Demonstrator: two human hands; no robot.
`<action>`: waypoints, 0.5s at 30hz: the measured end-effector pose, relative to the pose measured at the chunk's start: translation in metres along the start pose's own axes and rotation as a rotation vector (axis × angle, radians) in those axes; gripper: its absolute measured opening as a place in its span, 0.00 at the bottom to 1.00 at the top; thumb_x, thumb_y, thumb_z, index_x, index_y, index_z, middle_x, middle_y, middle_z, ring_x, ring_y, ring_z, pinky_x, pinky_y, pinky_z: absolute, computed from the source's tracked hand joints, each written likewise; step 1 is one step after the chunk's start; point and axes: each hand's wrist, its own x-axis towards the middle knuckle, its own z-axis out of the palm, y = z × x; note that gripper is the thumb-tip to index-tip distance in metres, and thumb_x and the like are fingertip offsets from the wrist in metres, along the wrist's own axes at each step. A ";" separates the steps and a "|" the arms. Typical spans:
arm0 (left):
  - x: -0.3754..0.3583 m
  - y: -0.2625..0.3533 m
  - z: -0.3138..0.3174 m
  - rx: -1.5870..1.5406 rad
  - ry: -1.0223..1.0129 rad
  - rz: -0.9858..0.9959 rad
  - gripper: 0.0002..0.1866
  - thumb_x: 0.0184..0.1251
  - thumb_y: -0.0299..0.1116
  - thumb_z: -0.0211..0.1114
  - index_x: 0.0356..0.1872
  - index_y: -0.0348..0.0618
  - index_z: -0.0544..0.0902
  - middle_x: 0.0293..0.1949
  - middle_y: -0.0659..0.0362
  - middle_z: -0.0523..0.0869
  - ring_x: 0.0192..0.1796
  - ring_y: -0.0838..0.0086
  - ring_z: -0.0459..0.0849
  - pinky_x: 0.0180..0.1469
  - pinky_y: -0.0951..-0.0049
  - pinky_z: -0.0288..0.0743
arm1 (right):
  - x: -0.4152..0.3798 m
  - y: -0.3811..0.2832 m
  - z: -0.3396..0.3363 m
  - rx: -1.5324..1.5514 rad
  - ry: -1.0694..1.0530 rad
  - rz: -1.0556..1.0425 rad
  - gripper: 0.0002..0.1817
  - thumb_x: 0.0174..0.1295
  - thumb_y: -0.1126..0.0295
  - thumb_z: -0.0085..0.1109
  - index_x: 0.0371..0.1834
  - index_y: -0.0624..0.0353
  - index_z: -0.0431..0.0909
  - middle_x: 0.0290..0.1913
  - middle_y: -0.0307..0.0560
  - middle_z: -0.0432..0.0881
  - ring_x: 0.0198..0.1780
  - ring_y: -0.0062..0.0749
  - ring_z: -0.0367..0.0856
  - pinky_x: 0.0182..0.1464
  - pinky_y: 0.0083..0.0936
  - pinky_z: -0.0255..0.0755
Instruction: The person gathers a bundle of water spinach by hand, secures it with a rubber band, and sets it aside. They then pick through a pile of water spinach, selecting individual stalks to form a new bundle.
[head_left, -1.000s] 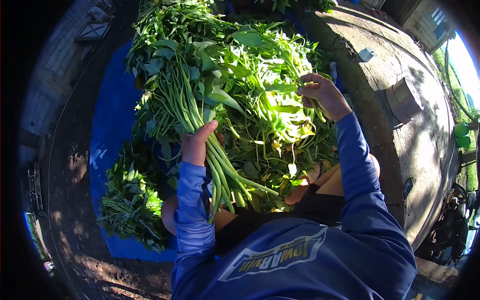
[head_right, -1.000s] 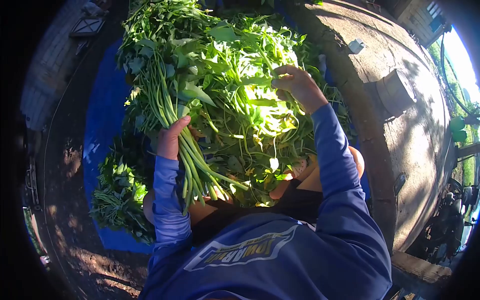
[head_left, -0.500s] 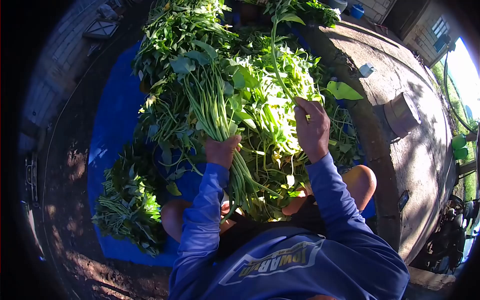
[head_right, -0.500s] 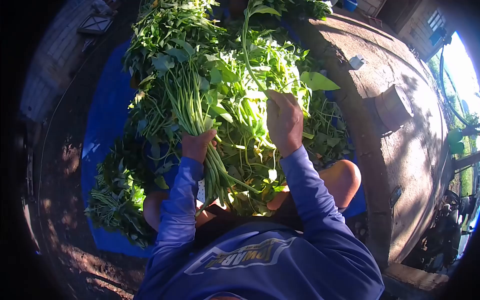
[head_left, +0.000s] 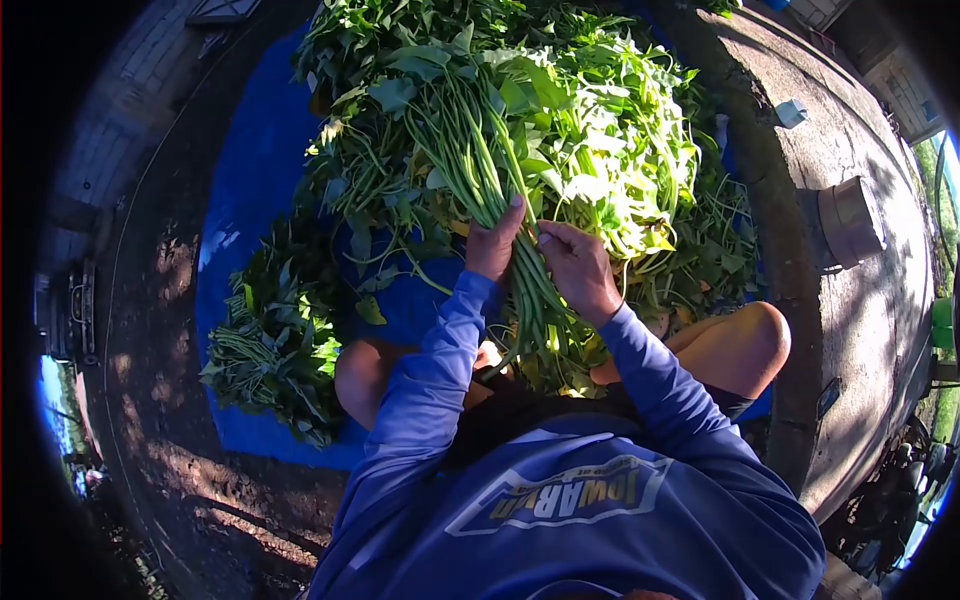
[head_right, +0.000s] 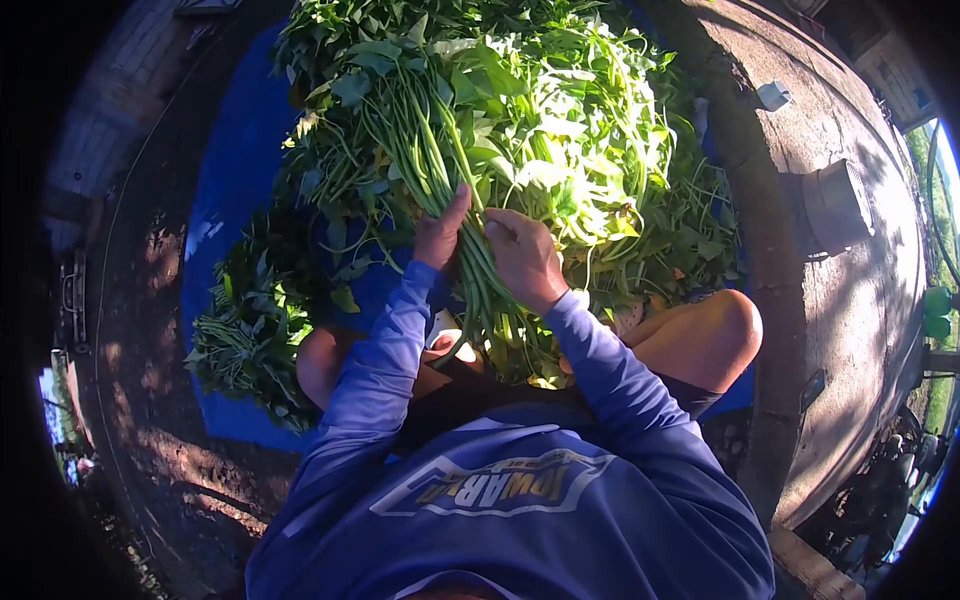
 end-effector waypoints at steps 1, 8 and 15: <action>0.003 -0.006 0.006 0.010 0.018 0.087 0.14 0.68 0.32 0.78 0.49 0.41 0.84 0.38 0.59 0.88 0.33 0.74 0.87 0.35 0.70 0.84 | -0.001 0.000 0.007 -0.140 0.042 -0.134 0.16 0.74 0.70 0.61 0.60 0.64 0.84 0.41 0.48 0.88 0.39 0.31 0.86 0.44 0.28 0.78; 0.003 0.043 -0.018 0.103 0.055 -0.042 0.13 0.59 0.31 0.77 0.43 0.37 0.86 0.33 0.57 0.88 0.28 0.72 0.88 0.31 0.70 0.85 | -0.002 -0.007 -0.045 0.278 0.096 -0.239 0.18 0.76 0.75 0.59 0.66 0.62 0.82 0.50 0.38 0.87 0.47 0.20 0.84 0.53 0.21 0.78; -0.013 0.095 -0.013 0.101 0.052 0.026 0.16 0.61 0.37 0.73 0.43 0.34 0.84 0.30 0.53 0.86 0.27 0.68 0.87 0.29 0.68 0.85 | -0.029 -0.042 -0.083 0.040 -0.087 -0.327 0.15 0.70 0.78 0.63 0.58 0.63 0.86 0.55 0.43 0.88 0.52 0.24 0.84 0.57 0.23 0.77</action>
